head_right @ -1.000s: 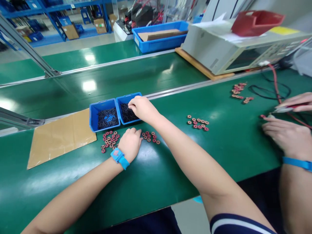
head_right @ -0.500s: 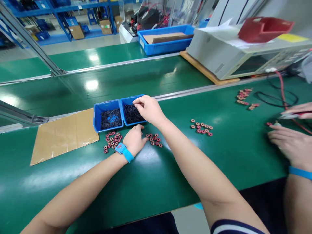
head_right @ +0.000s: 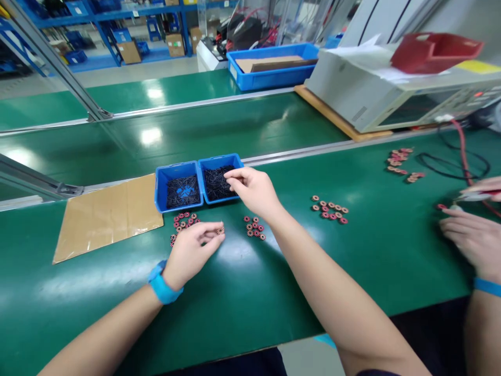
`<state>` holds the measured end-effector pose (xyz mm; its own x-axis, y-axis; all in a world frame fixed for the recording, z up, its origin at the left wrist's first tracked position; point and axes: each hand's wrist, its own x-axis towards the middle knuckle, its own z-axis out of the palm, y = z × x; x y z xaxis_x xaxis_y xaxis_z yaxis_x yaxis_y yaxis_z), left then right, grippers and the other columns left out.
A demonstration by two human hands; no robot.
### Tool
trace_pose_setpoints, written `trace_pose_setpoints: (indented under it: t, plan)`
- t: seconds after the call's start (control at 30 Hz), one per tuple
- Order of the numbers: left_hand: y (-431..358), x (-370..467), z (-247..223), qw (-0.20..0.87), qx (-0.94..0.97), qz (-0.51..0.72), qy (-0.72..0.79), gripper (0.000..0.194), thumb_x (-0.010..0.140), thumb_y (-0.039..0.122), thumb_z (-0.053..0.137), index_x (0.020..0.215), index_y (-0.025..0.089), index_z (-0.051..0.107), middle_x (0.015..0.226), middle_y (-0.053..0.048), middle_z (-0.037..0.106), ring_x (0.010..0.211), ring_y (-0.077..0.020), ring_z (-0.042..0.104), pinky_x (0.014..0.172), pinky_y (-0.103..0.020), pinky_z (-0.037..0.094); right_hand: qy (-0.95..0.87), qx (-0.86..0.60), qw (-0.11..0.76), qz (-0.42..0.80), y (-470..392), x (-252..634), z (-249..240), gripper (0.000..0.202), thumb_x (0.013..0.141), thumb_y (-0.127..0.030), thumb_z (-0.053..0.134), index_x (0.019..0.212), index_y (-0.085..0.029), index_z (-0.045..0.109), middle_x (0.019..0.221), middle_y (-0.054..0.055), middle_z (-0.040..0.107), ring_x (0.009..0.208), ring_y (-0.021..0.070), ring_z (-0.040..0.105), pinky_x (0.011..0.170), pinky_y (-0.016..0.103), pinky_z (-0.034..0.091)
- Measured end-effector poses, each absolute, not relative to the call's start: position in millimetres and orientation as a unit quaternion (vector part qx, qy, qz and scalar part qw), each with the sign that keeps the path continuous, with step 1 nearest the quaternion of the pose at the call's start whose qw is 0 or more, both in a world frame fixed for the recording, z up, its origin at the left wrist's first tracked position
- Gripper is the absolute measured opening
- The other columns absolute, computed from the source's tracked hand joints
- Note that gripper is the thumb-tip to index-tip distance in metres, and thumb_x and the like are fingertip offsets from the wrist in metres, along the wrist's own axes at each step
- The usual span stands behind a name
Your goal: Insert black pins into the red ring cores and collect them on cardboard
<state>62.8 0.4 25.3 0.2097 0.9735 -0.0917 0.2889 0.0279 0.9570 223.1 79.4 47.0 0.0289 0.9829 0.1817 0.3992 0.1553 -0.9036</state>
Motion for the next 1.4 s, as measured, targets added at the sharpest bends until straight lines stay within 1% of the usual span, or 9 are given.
trace_pose_setpoints:
  t: [0.03,0.13,0.2,0.3,0.47,0.57,0.73,1.0,1.4]
  plan:
    - [-7.3,53.4,26.7,0.536,0.553,0.374,0.516,0.023,0.072,0.02,0.064,0.094,0.016,0.069,0.088,-0.007,0.069,0.075,-0.0161,0.063,0.075,-0.032,0.052,-0.597,-0.541,0.464,0.368,68.6,221.3,47.7,0.013,0.075,-0.022,0.06,0.084,-0.016,0.068,0.072,0.004,0.068,0.064,0.0155,0.064,0.067,0.032,0.053]
    - [-23.0,32.5,27.6,0.648,0.412,0.399,0.501,0.028,0.068,0.025,0.07,0.095,0.016,0.07,0.083,-0.006,0.07,0.074,-0.0157,0.064,0.077,-0.033,0.051,-0.569,-0.493,0.472,0.458,35.6,213.1,50.0,0.012,0.074,-0.027,0.065,0.081,-0.017,0.067,0.071,0.003,0.067,0.063,0.0143,0.064,0.064,0.03,0.054]
    - [-26.8,26.1,27.0,0.698,0.337,0.403,0.487,0.03,0.067,0.027,0.073,0.095,0.016,0.07,0.081,-0.005,0.071,0.076,-0.0159,0.065,0.081,-0.035,0.049,-0.582,-0.461,0.47,0.478,19.4,207.1,50.4,0.008,0.075,-0.025,0.064,0.078,-0.018,0.066,0.073,0.002,0.065,0.062,0.0129,0.064,0.062,0.028,0.054]
    - [-27.0,24.0,27.1,0.735,0.273,0.419,0.458,0.029,0.063,0.027,0.076,0.089,0.015,0.071,0.085,-0.006,0.072,0.084,-0.0183,0.066,0.086,-0.037,0.047,-0.624,-0.428,0.459,0.466,8.4,200.8,49.0,0.006,0.077,-0.018,0.061,0.078,-0.019,0.066,0.075,0.002,0.063,0.063,0.0114,0.062,0.061,0.026,0.054]
    - [-27.7,23.9,30.0,0.754,0.253,0.424,0.434,0.029,0.064,0.023,0.077,0.091,0.016,0.07,0.083,-0.005,0.071,0.075,-0.015,0.065,0.082,-0.036,0.048,-0.666,-0.415,0.438,0.439,8.5,200.2,45.9,0.01,0.077,-0.014,0.059,0.078,-0.019,0.067,0.074,0.003,0.063,0.066,0.0117,0.061,0.06,0.025,0.052]
    - [-29.2,23.2,30.9,0.766,0.25,0.421,0.416,0.025,0.064,0.021,0.076,0.088,0.017,0.071,0.082,-0.004,0.072,0.072,-0.0138,0.065,0.077,-0.033,0.049,-0.663,-0.425,0.425,0.447,7.8,201.3,44.9,0.009,0.077,-0.015,0.059,0.08,-0.019,0.066,0.077,0.004,0.064,0.069,0.0121,0.061,0.061,0.024,0.052]
    - [-29.6,22.4,31.3,0.781,0.237,0.412,0.405,0.021,0.065,0.025,0.075,0.085,0.017,0.072,0.079,-0.003,0.071,0.068,-0.0113,0.064,0.071,-0.027,0.049,-0.629,-0.44,0.414,0.489,4.1,200.0,44.7,0.011,0.076,-0.019,0.06,0.087,-0.019,0.064,0.076,0.003,0.064,0.067,0.0118,0.061,0.062,0.025,0.051]
    - [-29.9,22.1,30.5,0.786,0.225,0.421,0.392,0.021,0.067,0.025,0.075,0.086,0.017,0.073,0.077,-0.002,0.071,0.067,-0.0105,0.064,0.071,-0.026,0.049,-0.611,-0.448,0.406,0.511,2.6,199.6,44.4,0.016,0.077,-0.02,0.058,0.092,-0.018,0.06,0.077,0.003,0.063,0.069,0.0111,0.06,0.063,0.025,0.051]
    - [-29.0,21.8,30.8,0.784,0.22,0.419,0.402,0.021,0.067,0.025,0.074,0.086,0.017,0.073,0.077,-0.003,0.071,0.068,-0.0115,0.063,0.072,-0.027,0.049,-0.615,-0.455,0.403,0.502,2.4,199.6,45.5,0.014,0.078,-0.021,0.057,0.092,-0.018,0.06,0.077,0.003,0.063,0.07,0.0119,0.061,0.064,0.026,0.052]
